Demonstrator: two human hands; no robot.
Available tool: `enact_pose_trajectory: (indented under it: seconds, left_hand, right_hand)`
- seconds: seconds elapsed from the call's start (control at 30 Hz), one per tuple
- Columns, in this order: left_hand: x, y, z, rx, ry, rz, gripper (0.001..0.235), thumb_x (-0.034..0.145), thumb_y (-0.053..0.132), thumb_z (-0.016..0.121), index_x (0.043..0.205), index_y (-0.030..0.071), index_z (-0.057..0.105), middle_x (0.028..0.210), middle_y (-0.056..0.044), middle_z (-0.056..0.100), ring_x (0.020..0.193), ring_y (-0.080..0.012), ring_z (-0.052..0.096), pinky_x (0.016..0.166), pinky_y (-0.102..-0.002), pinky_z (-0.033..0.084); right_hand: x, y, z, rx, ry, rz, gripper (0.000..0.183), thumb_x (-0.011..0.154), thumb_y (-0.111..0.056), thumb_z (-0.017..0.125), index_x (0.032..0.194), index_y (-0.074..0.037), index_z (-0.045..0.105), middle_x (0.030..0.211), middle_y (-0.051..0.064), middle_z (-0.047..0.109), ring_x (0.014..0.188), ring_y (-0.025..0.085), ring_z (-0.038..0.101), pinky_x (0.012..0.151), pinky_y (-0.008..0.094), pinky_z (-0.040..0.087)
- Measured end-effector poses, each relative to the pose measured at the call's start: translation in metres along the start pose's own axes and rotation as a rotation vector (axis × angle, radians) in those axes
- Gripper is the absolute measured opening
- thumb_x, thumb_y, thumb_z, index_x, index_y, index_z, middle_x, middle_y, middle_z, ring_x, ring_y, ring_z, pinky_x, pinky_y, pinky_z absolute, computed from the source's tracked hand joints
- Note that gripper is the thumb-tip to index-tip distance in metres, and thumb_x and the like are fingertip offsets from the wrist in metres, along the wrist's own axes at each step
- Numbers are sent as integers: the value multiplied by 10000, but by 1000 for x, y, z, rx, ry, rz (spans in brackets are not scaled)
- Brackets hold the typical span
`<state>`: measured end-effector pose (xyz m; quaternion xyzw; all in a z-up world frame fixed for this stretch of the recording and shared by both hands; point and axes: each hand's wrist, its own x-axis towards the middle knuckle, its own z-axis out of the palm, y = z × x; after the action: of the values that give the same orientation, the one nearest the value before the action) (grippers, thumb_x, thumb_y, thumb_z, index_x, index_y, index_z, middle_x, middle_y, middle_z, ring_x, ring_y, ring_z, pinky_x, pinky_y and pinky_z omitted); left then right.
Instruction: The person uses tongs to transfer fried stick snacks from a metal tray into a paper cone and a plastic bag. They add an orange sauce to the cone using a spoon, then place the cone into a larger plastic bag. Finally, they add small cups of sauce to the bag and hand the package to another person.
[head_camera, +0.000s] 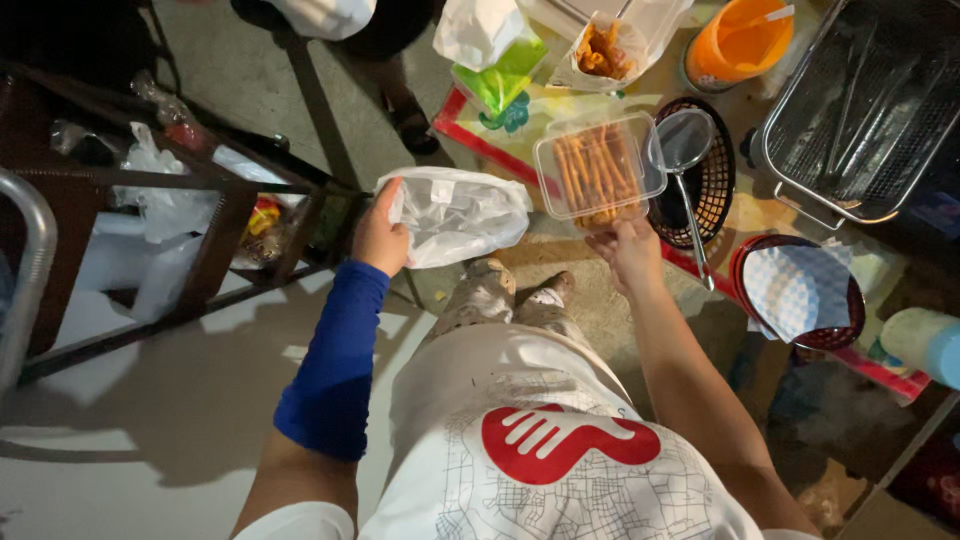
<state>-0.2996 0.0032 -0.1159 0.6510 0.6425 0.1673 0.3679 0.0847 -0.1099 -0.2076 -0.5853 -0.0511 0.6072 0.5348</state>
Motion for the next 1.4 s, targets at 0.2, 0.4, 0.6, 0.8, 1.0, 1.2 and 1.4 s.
enact_pose_trajectory:
  seconds: [0.2,0.4,0.6,0.8,1.0,1.2,1.4]
  left_hand:
    - [17,5,1,-21,-27,139,736,786,-93,542,1490,116,503,1405,-271,602,1282,-421,578,1036,-428,474]
    - [37,7,13,-54,-155,85,740,812,-70,524,1526,118,483,1413,-253,596,1324,-380,572,1083,-379,465]
    - [73,25,53,-514,-321,438,795,805,-174,444,1567,49,416,1558,-181,534,1483,-299,487,1226,-343,348]
    - [132,56,141,-839,-626,253,845,738,-182,402,1540,83,361,1513,-92,523,1374,-186,513,1142,-285,411]
    - [189,13,199,-361,-505,365,378,1204,129,408,1553,149,551,1537,-137,592,1407,-242,579,1193,-318,421]
    - [214,-32,220,-175,-421,571,614,1123,367,288,1651,61,350,1460,-219,549,1310,-309,558,1154,-346,395]
    - [205,-30,212,-464,-517,-80,810,1028,652,322,1386,-13,613,1431,-203,648,1365,-265,575,1168,-333,380]
  right_hand:
    - [-30,-21,-11,-120,18,47,297,1013,-66,413,1268,24,536,1203,180,692,1118,318,718,935,438,593]
    - [-74,-80,-16,-248,-67,51,288,1023,-55,402,1250,44,549,1218,202,680,1101,324,712,933,448,617]
    - [-121,-165,-18,-502,-47,57,216,1029,-52,455,1154,17,617,1125,168,704,997,274,708,851,386,576]
    - [-125,-210,-9,-559,-135,60,179,1058,-101,496,1082,28,618,1048,146,700,926,246,726,856,357,603]
    - [-70,-186,13,-524,-187,209,147,1023,-141,520,1025,-16,598,1019,116,704,911,241,734,846,362,606]
    - [10,-132,10,-481,-233,216,83,1003,-94,523,995,-22,565,958,84,682,848,211,724,751,341,606]
    - [59,-102,-9,-525,-297,212,93,1010,-137,553,1024,-47,572,934,66,680,802,201,697,671,313,540]
